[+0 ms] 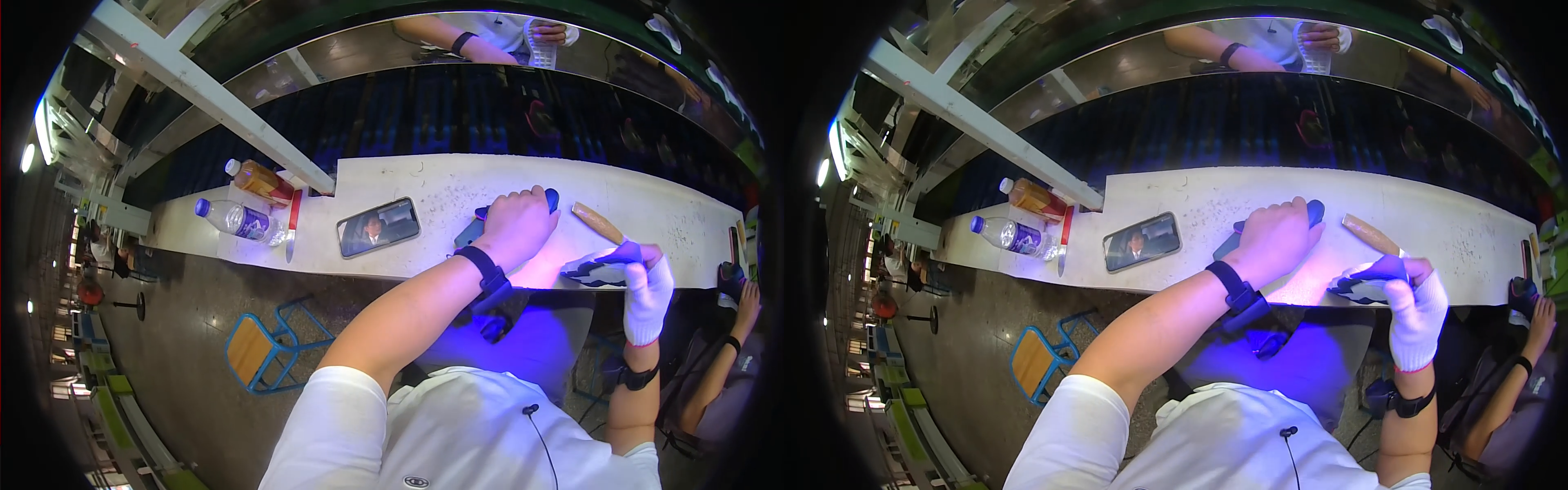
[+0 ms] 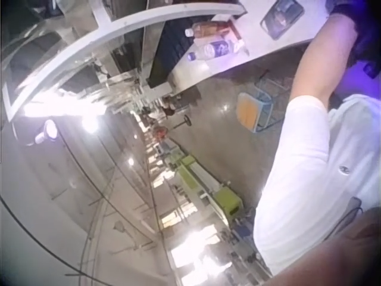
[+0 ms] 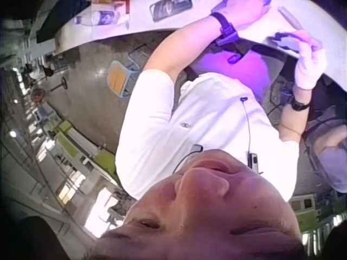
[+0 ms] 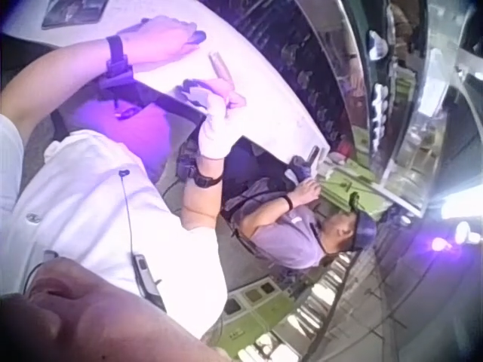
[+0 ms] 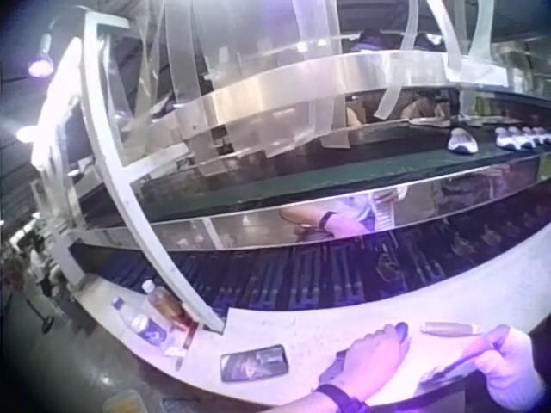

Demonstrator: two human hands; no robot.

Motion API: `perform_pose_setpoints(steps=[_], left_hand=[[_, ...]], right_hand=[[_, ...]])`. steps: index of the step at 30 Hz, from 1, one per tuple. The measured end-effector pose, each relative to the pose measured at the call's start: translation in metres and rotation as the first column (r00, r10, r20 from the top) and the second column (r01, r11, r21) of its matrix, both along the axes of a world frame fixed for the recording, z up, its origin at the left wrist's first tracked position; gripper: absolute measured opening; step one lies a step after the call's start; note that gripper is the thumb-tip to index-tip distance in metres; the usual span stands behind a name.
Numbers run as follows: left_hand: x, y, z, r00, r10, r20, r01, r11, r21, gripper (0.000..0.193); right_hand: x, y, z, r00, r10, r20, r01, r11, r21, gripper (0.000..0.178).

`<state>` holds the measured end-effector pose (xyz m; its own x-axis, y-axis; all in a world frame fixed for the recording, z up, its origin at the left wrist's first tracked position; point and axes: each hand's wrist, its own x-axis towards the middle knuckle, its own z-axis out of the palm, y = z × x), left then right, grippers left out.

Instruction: The recorder is inspecting and cleaning shoes on a production line, using a specialized light to check for defects and a tool to remove excess glue or debris.

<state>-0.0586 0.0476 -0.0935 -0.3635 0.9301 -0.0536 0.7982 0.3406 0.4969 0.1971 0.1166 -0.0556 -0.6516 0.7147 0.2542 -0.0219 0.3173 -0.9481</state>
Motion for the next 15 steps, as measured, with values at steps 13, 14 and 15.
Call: perform_pose_setpoints(steps=[13, 14, 15], left_hand=[[0.034, -0.093, 0.004, 0.867, -0.353, 0.353, -0.096, 0.575, 0.812, 0.035], [0.033, -0.1, 0.007, 0.883, -0.341, 0.321, -0.056, 0.603, 0.796, 0.036], [0.035, -0.104, 0.01, 0.942, -0.288, 0.173, 0.027, 0.579, 0.815, 0.037]], right_hand=[[-0.013, -0.034, -0.003, 0.949, 0.103, -0.298, -0.16, 0.972, -0.174, 0.059], [-0.016, -0.032, 0.002, 0.953, 0.199, -0.23, -0.217, 0.974, -0.059, 0.051], [-0.02, -0.038, 0.003, 0.962, 0.2, -0.186, -0.234, 0.954, -0.189, 0.054]])
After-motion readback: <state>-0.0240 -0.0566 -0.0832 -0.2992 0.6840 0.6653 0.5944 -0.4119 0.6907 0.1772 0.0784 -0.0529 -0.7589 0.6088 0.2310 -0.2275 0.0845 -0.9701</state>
